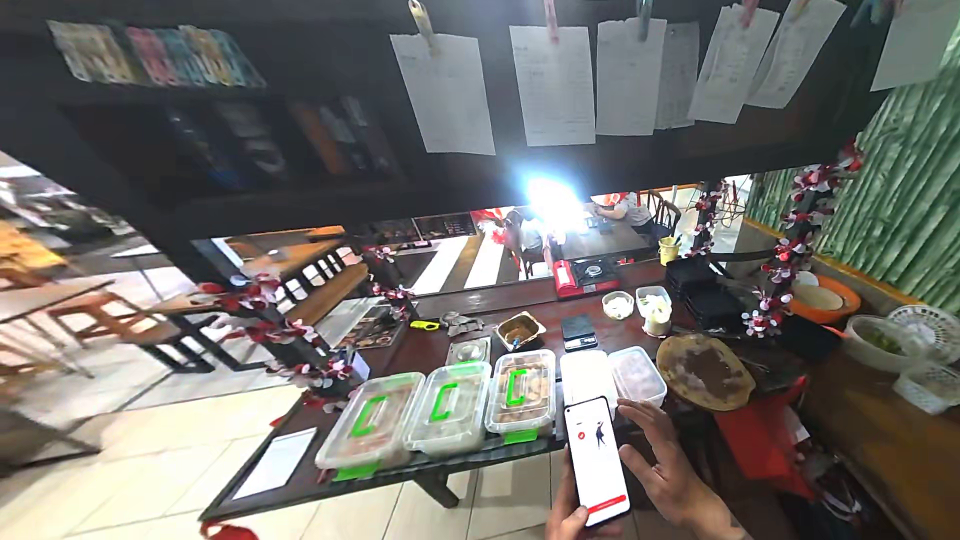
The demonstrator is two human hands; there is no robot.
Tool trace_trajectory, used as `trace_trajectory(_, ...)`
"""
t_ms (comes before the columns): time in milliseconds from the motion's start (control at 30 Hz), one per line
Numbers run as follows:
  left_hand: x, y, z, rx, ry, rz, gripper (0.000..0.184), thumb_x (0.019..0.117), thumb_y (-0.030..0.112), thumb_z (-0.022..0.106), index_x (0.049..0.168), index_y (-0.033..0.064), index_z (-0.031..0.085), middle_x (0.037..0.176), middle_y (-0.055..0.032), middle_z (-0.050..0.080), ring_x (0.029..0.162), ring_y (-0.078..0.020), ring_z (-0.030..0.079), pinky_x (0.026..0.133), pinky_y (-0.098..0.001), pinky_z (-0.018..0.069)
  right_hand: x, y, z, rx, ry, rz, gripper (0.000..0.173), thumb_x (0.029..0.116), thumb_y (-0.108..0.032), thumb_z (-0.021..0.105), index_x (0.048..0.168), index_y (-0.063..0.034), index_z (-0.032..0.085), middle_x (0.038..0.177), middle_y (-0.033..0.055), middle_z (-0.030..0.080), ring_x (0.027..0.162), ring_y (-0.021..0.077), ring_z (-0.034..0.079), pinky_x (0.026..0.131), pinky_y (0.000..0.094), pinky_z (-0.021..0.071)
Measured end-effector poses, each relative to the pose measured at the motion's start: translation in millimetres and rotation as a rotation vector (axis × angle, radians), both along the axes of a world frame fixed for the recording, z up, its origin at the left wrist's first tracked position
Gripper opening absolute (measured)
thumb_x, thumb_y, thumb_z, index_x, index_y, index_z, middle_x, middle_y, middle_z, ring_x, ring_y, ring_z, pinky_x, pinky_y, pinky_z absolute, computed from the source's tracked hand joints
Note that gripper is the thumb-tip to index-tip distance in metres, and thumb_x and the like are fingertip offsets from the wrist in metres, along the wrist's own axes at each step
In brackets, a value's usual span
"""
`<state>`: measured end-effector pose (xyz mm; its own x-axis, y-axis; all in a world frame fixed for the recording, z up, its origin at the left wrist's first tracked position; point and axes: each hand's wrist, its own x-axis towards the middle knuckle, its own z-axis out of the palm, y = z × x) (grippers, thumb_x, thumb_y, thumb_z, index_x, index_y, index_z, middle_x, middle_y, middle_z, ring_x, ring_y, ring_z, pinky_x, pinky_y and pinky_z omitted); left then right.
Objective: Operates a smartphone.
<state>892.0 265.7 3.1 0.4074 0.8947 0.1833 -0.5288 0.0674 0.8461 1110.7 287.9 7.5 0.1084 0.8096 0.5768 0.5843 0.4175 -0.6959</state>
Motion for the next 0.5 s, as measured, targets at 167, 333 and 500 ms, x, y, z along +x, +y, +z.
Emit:
trace_trajectory(167,-1.3,16.2,-31.5,0.082,-0.080,-0.020,0.082,0.0989,0.025,0.054,0.166,0.0172,0.009,0.156,-0.0223,0.042,0.121,-0.0445,0.062,0.075,-0.0612,0.0628,2.7,-6.2,0.8,0.104,-0.112,-0.067,0.044,0.0997,-0.047,0.056,0.140,-0.0325,0.061,0.150,-0.0098,0.055,0.144,0.0208,0.043,0.121,0.0550,0.0320)
trace_trajectory(333,4.8,28.3,-29.2,0.193,-0.055,-0.057,0.078,0.1030,0.027,0.050,0.166,0.0123,0.005,0.159,-0.0232,0.036,0.126,-0.0433,0.059,0.081,-0.0608,0.0627,5.6,-15.2,34.0,0.141,-0.201,-0.038,0.038,0.1009,-0.042,0.056,0.136,-0.0295,0.066,0.148,-0.0055,0.057,0.143,0.0251,0.045,0.120,0.0591,0.0318)
trace_trajectory(500,13.8,24.9,0.6,0.206,-0.016,-0.044,0.076,0.1017,0.022,0.044,0.166,0.0120,0.005,0.157,-0.0246,0.039,0.124,-0.0437,0.060,0.080,-0.0617,0.0622,3.6,-17.4,50.8,0.158,-0.288,-0.031,0.034,0.1020,-0.040,0.056,0.132,-0.0335,0.070,0.149,-0.0045,0.056,0.145,0.0279,0.042,0.121,0.0606,0.0295)
